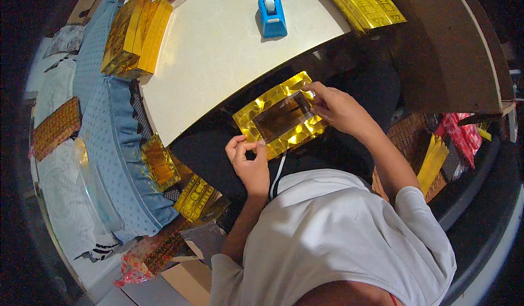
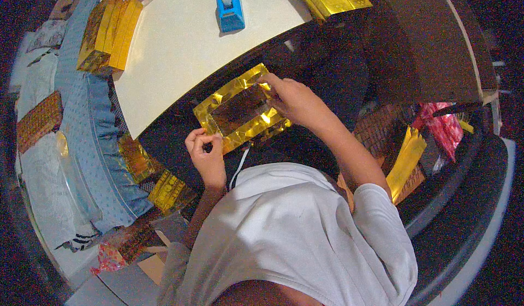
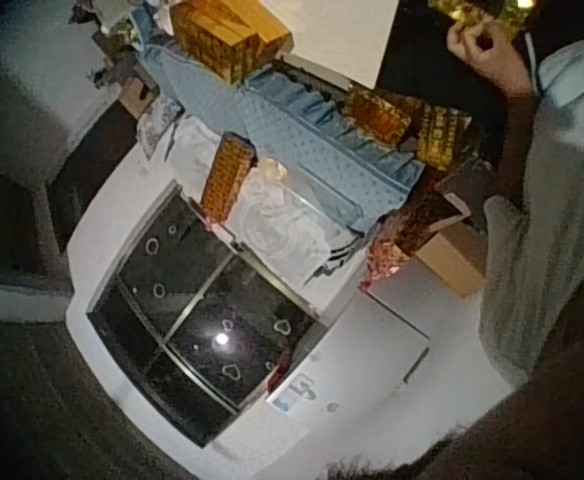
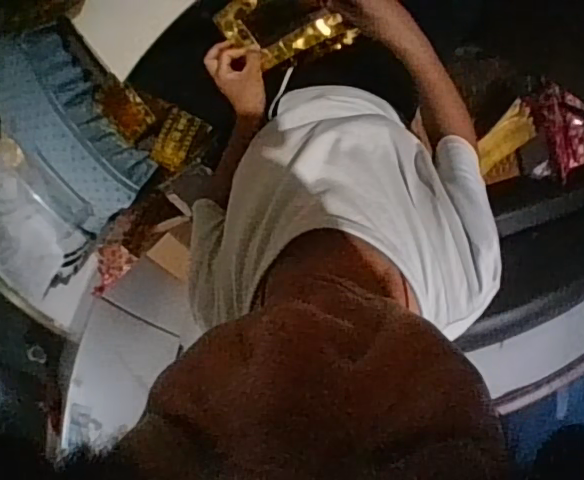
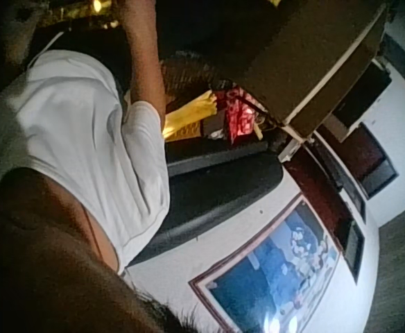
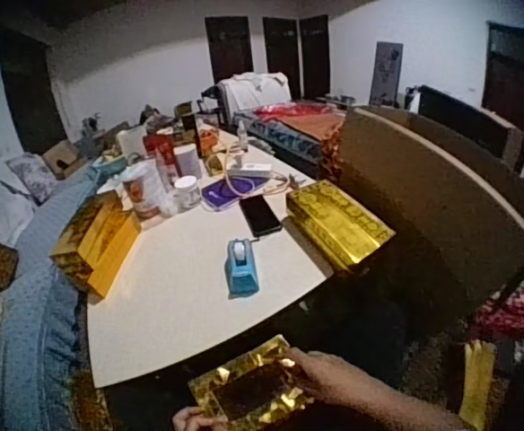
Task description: The person assembles a decorative structure from gold-colored paper by folding sheets, securing them with tape, and stacking the completed sections together.
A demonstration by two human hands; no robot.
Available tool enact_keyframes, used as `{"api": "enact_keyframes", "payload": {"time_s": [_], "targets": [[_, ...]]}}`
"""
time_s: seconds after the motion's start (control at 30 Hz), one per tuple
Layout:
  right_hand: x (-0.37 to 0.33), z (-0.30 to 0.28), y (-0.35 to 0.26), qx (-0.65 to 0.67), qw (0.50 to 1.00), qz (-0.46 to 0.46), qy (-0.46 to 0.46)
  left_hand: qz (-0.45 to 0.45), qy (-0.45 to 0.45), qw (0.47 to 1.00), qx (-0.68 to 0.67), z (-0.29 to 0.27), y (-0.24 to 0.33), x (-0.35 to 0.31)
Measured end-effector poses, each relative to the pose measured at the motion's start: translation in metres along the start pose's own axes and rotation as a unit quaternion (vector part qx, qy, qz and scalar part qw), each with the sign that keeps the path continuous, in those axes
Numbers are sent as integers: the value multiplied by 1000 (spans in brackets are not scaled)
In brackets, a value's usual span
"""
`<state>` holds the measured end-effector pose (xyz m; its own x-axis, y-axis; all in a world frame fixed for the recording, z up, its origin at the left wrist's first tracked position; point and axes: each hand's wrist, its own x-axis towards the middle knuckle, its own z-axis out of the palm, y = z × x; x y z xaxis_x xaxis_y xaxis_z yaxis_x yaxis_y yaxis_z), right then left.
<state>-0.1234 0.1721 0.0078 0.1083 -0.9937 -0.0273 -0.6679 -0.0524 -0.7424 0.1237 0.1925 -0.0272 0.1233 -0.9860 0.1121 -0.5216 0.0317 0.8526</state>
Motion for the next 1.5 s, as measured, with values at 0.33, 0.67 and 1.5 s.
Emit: {"api": "enact_keyframes", "payload": {"time_s": [0.33,0.67,1.5], "targets": [[-1,-2,-5,-10,1000,-17,-12,38,-8,999,17,1,2,2],[-4,6,1,-42,996,-74,14,47,-18,998,27,0,5,3],[-3,-7,-1,-61,997,56,9,-54,-70,996,-20,-2,-17,5]]}}
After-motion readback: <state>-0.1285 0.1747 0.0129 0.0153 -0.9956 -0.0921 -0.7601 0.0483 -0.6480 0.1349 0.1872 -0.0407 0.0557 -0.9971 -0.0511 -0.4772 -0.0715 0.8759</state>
